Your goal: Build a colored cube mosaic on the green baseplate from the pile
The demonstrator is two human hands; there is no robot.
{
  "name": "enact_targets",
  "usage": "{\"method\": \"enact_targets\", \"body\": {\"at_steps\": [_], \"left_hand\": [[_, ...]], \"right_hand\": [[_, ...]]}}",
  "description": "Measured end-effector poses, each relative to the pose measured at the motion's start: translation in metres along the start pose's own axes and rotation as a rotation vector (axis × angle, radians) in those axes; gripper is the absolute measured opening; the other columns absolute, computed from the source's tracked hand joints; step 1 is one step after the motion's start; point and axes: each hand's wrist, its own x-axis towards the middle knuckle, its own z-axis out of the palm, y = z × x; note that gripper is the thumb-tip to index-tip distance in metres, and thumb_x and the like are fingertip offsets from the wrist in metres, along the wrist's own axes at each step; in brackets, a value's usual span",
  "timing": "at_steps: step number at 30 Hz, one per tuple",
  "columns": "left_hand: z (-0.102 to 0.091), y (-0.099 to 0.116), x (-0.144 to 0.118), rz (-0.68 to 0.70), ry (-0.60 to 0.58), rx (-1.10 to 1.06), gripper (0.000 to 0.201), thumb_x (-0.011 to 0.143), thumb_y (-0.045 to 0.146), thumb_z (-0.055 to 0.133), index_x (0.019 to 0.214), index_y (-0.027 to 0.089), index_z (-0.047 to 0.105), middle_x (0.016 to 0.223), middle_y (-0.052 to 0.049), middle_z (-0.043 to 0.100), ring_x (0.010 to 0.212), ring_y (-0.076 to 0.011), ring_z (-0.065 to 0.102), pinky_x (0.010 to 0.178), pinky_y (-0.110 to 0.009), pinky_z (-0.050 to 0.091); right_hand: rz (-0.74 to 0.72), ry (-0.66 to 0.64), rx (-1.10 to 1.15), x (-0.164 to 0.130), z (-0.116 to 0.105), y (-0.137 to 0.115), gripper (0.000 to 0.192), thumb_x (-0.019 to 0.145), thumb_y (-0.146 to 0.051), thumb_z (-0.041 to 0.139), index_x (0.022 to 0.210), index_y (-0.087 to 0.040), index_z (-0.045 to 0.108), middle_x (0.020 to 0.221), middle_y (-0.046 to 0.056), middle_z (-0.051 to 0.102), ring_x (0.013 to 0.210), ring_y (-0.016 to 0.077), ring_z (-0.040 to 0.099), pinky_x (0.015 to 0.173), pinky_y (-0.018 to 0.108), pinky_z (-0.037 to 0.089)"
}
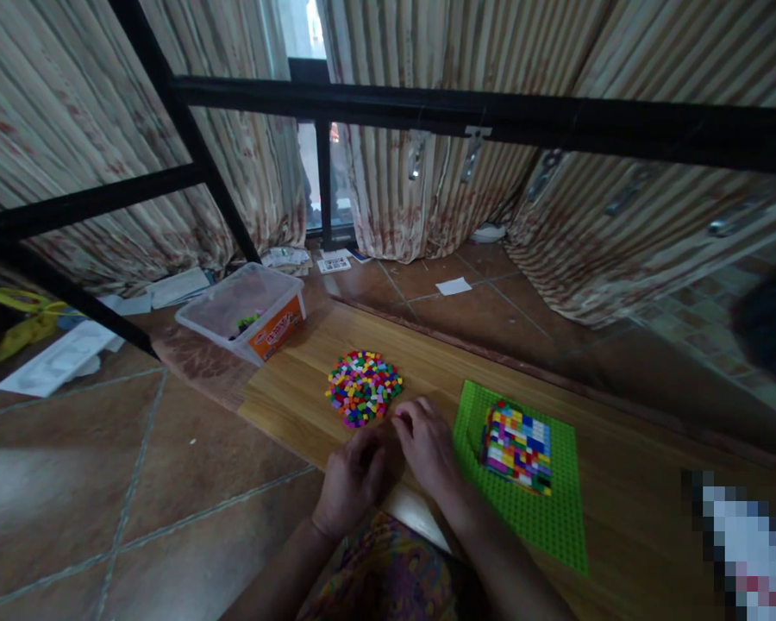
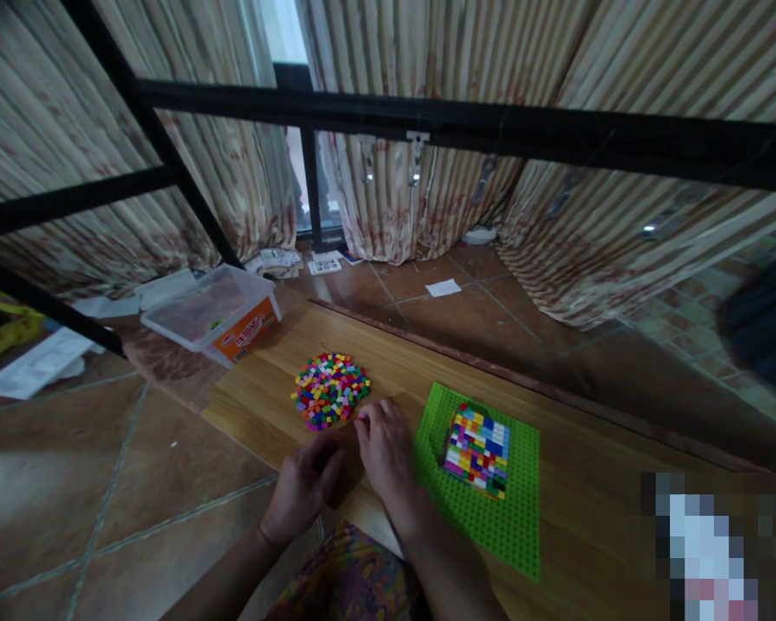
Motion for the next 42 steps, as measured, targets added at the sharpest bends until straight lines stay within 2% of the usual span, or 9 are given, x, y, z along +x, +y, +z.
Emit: {"method": "enact_targets", "body": {"at_steps": [3,8,11,16,19,24,33,38,42], "left_hand": [[0.005,0.006,0.005,-0.148,-0.019,-0.2,0.029,0.085,0.04,0.058,0.103,0.02,0.068,0.094,-0.005,0.072,0.086,-0.0181,0.066,0.078,-0.029,0.052],[0.026,0.026,0.005,-0.44,-0.22,-0.681,0.041,0.077,0.05,0.067,0.096,0.014,0.07,0.079,-0.005,0.07,0.068,-0.014,0.063,0.065,-0.026,0.051],[0.038,0.035,0.0,-0.51,-0.252,-0.719,0.039,0.069,0.049,0.075,0.089,0.014,0.071,0.074,-0.005,0.069,0.061,-0.0123,0.06,0.057,-0.023,0.047],[0.053,0.047,-0.002,-0.561,-0.323,-0.766,0.031,0.066,0.04,0.078,0.083,0.015,0.072,0.07,-0.003,0.068,0.062,-0.0111,0.059,0.059,-0.022,0.048],[0.063,0.055,0.001,-0.526,-0.336,-0.768,0.027,0.066,0.037,0.079,0.081,0.016,0.072,0.067,-0.001,0.067,0.061,-0.0096,0.058,0.058,-0.02,0.047],[0.085,0.07,0.008,-0.345,-0.35,-0.669,0.024,0.073,0.039,0.072,0.082,0.016,0.074,0.065,0.0,0.066,0.06,-0.0095,0.056,0.059,-0.021,0.048],[0.12,0.082,0.03,-0.294,-0.331,-0.587,0.033,0.074,0.043,0.066,0.091,0.016,0.072,0.069,-0.003,0.068,0.063,-0.0134,0.062,0.06,-0.025,0.051],[0.117,0.073,0.048,-0.339,-0.194,-0.572,0.029,0.073,0.037,0.064,0.088,0.014,0.07,0.071,-0.002,0.066,0.062,-0.0114,0.059,0.059,-0.023,0.048],[0.117,0.061,0.062,-0.293,-0.138,-0.503,0.027,0.075,0.034,0.059,0.089,0.014,0.07,0.069,0.0,0.062,0.059,-0.0102,0.056,0.056,-0.021,0.045]], "right_hand": [[0.024,0.02,0.11,-0.016,-0.014,-0.003,0.008,0.093,-0.021,0.051,0.096,-0.022,0.059,0.091,0.004,0.062,0.086,0.0191,0.06,0.079,0.031,0.047],[0.042,0.008,0.187,-0.048,-0.034,-0.013,0.015,0.092,-0.018,0.049,0.096,-0.023,0.063,0.09,0.004,0.066,0.085,0.0185,0.062,0.079,0.031,0.049],[0.103,0.059,0.241,-0.062,-0.043,-0.012,0.019,0.088,-0.015,0.051,0.093,-0.024,0.066,0.088,0.004,0.067,0.084,0.0182,0.063,0.076,0.03,0.051],[0.292,0.105,0.464,-0.077,-0.061,-0.005,0.021,0.085,-0.018,0.055,0.095,-0.027,0.072,0.09,0.003,0.07,0.083,0.0171,0.066,0.074,0.029,0.055],[0.368,0.167,0.611,-0.08,-0.07,0.0,0.018,0.086,-0.023,0.056,0.094,-0.026,0.072,0.088,0.003,0.069,0.076,0.0165,0.067,0.067,0.028,0.056],[0.42,0.311,0.718,-0.079,-0.082,0.012,0.014,0.087,-0.027,0.059,0.086,-0.024,0.072,0.072,0.0,0.066,0.063,0.0145,0.063,0.06,0.026,0.054],[0.442,0.449,0.593,-0.062,-0.109,0.049,0.016,0.083,-0.035,0.063,0.087,-0.022,0.072,0.09,0.004,0.073,0.083,0.0186,0.067,0.077,0.032,0.053],[0.384,0.329,0.361,-0.039,-0.128,0.086,0.02,0.085,-0.035,0.057,0.088,-0.021,0.072,0.09,0.004,0.072,0.083,0.0186,0.066,0.078,0.032,0.051],[0.274,0.207,0.19,-0.022,-0.136,0.102,0.021,0.089,-0.029,0.051,0.092,-0.021,0.07,0.095,0.005,0.071,0.087,0.0181,0.065,0.081,0.031,0.049]]}}
